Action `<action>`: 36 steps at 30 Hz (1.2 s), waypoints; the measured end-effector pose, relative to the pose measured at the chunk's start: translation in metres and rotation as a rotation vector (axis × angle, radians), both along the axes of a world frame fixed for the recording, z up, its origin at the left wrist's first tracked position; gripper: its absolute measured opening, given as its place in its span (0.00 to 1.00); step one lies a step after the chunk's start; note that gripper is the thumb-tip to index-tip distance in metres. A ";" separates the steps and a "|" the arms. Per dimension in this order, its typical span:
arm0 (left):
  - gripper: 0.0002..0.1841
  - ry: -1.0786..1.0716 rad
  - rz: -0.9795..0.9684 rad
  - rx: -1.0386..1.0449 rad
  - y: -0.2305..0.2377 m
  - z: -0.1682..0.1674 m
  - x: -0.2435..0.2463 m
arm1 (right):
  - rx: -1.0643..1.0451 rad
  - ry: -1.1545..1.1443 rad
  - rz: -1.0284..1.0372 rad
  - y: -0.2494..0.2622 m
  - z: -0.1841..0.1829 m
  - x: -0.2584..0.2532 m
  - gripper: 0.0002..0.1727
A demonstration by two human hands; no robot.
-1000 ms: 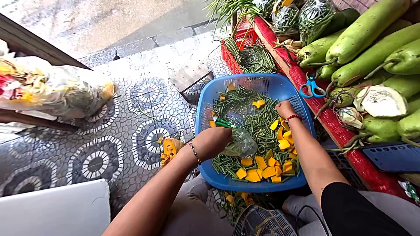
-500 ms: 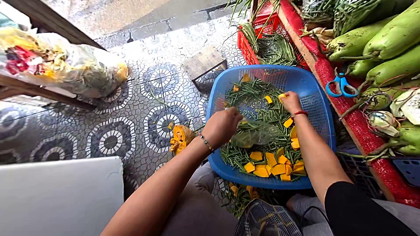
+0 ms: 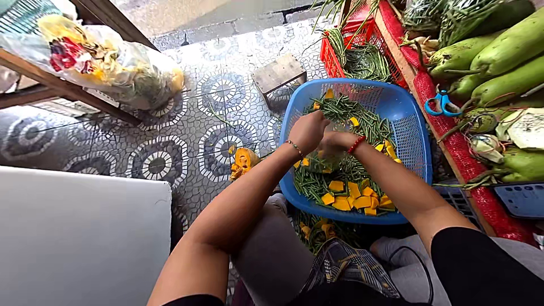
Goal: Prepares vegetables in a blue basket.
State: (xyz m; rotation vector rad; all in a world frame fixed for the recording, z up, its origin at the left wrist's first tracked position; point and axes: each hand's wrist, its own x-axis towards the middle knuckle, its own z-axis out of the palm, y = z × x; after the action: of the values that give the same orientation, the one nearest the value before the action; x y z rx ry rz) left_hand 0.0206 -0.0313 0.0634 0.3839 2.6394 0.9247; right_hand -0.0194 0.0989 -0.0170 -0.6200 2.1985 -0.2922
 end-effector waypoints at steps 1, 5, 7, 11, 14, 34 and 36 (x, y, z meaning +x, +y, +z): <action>0.16 0.003 0.002 -0.002 -0.001 -0.001 -0.002 | 0.011 -0.031 -0.019 -0.001 -0.003 -0.004 0.16; 0.17 -0.002 0.005 -0.011 -0.006 -0.002 -0.003 | -0.051 -0.065 -0.083 0.005 0.019 0.000 0.22; 0.17 -0.008 0.005 -0.017 -0.007 -0.001 -0.004 | -0.084 0.016 -0.043 0.011 0.025 0.001 0.18; 0.18 0.008 0.012 -0.036 -0.009 -0.001 -0.006 | -0.059 0.112 -0.050 0.018 0.043 0.007 0.13; 0.17 0.033 0.024 -0.056 -0.012 -0.001 -0.011 | -0.231 0.082 -0.192 0.029 0.067 0.021 0.21; 0.54 0.179 -0.153 -0.426 -0.007 0.018 0.036 | -0.208 0.443 -0.169 0.037 0.024 0.050 0.14; 0.65 0.289 -0.216 -0.396 0.010 0.000 0.043 | -0.239 0.409 -0.235 0.033 0.024 0.051 0.14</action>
State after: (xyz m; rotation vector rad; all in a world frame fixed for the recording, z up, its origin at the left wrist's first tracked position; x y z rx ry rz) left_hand 0.0633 -0.0214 0.0634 0.7257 2.8739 0.2839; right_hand 0.0316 0.1323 0.0070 -0.5888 2.6615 -0.6016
